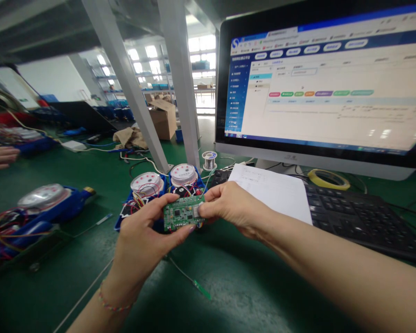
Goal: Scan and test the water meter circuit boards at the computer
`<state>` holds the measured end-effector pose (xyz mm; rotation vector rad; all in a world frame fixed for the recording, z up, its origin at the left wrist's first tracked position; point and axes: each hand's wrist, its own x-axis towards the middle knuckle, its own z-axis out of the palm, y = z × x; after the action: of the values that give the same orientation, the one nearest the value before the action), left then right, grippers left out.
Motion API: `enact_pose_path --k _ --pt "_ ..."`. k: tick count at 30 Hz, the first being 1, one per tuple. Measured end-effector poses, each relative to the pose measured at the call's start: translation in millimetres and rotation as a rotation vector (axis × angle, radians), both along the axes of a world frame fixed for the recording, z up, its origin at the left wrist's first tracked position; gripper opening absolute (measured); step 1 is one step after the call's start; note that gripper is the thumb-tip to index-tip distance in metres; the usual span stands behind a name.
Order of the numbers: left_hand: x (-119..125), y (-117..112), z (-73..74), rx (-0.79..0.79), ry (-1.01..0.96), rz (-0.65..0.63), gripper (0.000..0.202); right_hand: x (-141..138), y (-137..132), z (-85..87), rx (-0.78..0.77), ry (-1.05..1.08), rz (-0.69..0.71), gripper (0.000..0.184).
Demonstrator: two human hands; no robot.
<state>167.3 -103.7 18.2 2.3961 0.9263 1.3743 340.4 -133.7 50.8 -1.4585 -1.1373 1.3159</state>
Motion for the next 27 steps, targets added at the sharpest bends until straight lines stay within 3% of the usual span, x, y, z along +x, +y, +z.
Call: enact_pose_path --k 11,15,18,22,27 --pt "0.8 0.5 -0.9 -0.052 0.017 -0.005 0.042 -2.2 0.9 -1.7 -0.003 -0.004 -0.008 0.010" --pt "-0.2 2.5 -2.7 -0.208 -0.023 -0.003 0.044 1.8 -1.3 2.4 -0.009 0.023 0.046 0.013" --pt "-0.3 3.7 -3.8 -0.340 -0.089 -0.022 0.042 9.2 -3.9 10.1 -0.033 0.152 0.120 0.028" --pt "0.8 3.6 -4.7 -0.392 -0.142 -0.034 0.043 17.1 -6.6 19.1 0.053 0.210 -0.043 0.038" --pt "1.5 3.2 -5.4 -0.349 -0.120 0.001 0.044 16.2 -10.3 22.9 0.246 0.025 -0.156 0.008"
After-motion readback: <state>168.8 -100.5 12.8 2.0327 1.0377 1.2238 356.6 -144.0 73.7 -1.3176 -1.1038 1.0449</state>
